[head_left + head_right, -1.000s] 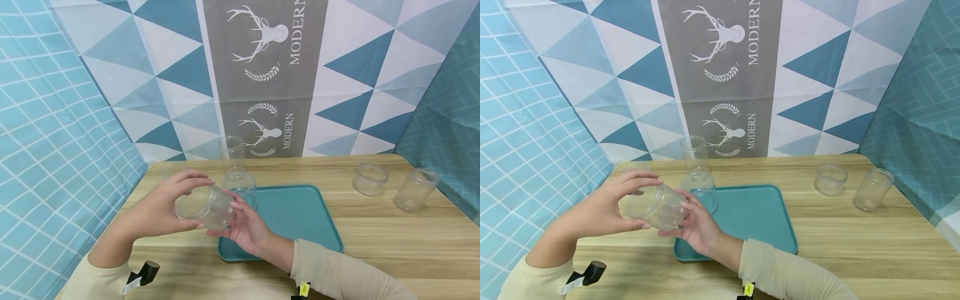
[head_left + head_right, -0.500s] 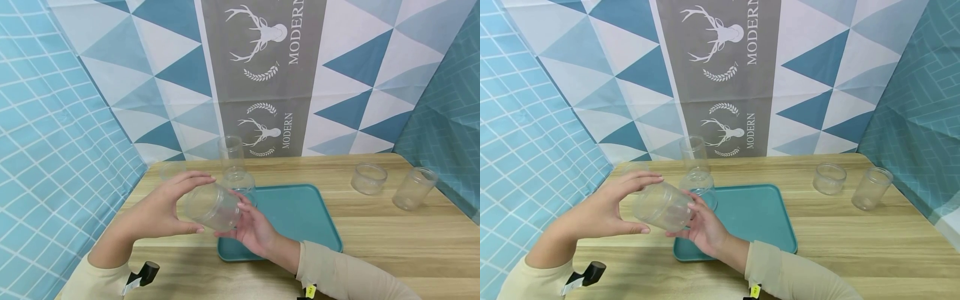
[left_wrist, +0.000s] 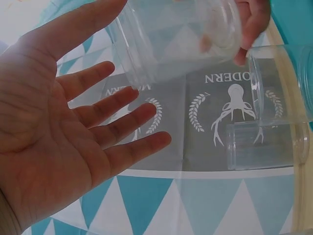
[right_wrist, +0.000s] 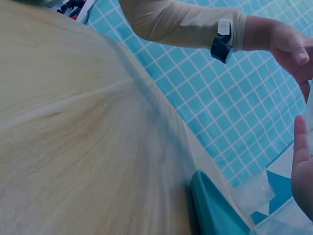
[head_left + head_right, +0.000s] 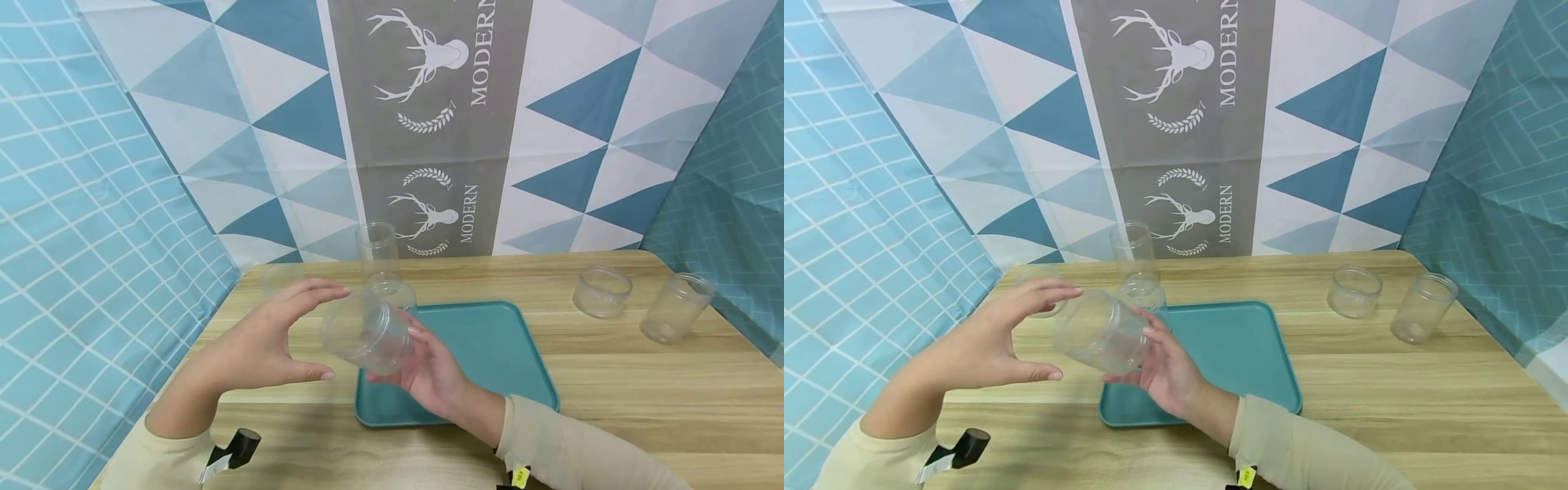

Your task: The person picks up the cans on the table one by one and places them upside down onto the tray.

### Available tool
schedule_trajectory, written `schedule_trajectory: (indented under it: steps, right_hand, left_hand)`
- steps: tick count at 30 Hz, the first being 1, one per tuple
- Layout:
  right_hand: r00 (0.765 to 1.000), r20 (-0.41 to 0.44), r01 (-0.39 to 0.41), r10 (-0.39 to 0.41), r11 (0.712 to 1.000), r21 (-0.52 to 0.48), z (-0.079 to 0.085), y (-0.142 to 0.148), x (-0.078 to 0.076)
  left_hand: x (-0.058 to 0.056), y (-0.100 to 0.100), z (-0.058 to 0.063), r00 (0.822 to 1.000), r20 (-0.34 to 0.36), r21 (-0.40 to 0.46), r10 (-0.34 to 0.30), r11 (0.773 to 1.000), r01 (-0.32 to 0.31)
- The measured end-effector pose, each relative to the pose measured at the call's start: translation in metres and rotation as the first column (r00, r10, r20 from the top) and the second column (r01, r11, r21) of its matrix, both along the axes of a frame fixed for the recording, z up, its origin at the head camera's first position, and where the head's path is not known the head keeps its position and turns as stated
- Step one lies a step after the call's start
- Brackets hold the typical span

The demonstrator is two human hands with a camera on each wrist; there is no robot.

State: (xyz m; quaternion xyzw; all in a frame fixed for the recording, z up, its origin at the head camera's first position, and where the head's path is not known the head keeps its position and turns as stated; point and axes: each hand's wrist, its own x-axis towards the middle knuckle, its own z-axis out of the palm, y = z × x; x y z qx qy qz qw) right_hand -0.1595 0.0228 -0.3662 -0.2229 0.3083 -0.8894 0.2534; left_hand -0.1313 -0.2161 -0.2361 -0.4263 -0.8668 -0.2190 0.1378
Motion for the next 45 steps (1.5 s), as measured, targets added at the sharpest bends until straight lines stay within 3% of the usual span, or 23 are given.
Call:
schedule_trajectory:
  steps: [7, 12, 22, 28, 33, 38, 45]
  right_hand:
    - [1.0, -0.019, -0.011, 0.01, 0.999, -0.049, 0.002, 0.011, -0.003]
    - [0.997, -0.078, -0.026, 0.021, 0.998, -0.062, 0.003, 0.02, -0.006]
    - [0.996, -0.086, -0.002, -0.003, 0.999, -0.053, 0.005, 0.039, -0.01]
    - [0.996, -0.094, 0.0, -0.007, 0.997, -0.076, 0.004, 0.052, -0.015]
    - [0.995, -0.095, 0.001, -0.01, 0.995, -0.098, 0.002, 0.062, -0.018]
    - [0.994, -0.107, -0.003, -0.011, 0.992, -0.125, 0.002, 0.073, -0.022]
    - [0.991, -0.127, 0.036, -0.048, 0.995, -0.093, 0.006, 0.087, -0.024]
  left_hand:
    - [-0.005, -0.001, -0.005, 1.0, 0.009, 0.04, -0.027, 0.999, 0.027]
    - [-0.008, -0.001, -0.011, 0.998, 0.023, 0.071, -0.053, 0.996, 0.052]
    - [-0.008, -0.001, -0.02, 0.998, 0.039, 0.068, -0.043, 0.997, 0.041]
    - [-0.013, 0.002, -0.031, 0.999, 0.046, 0.131, 0.016, 0.991, -0.022]
    - [-0.017, 0.006, -0.042, 0.994, 0.098, 0.213, 0.052, 0.974, -0.072]
    - [-0.016, 0.01, -0.048, 0.973, 0.181, 0.197, 0.143, 0.964, -0.178]
    - [-0.017, 0.012, -0.05, 0.945, 0.225, 0.156, 0.239, 0.948, -0.277]
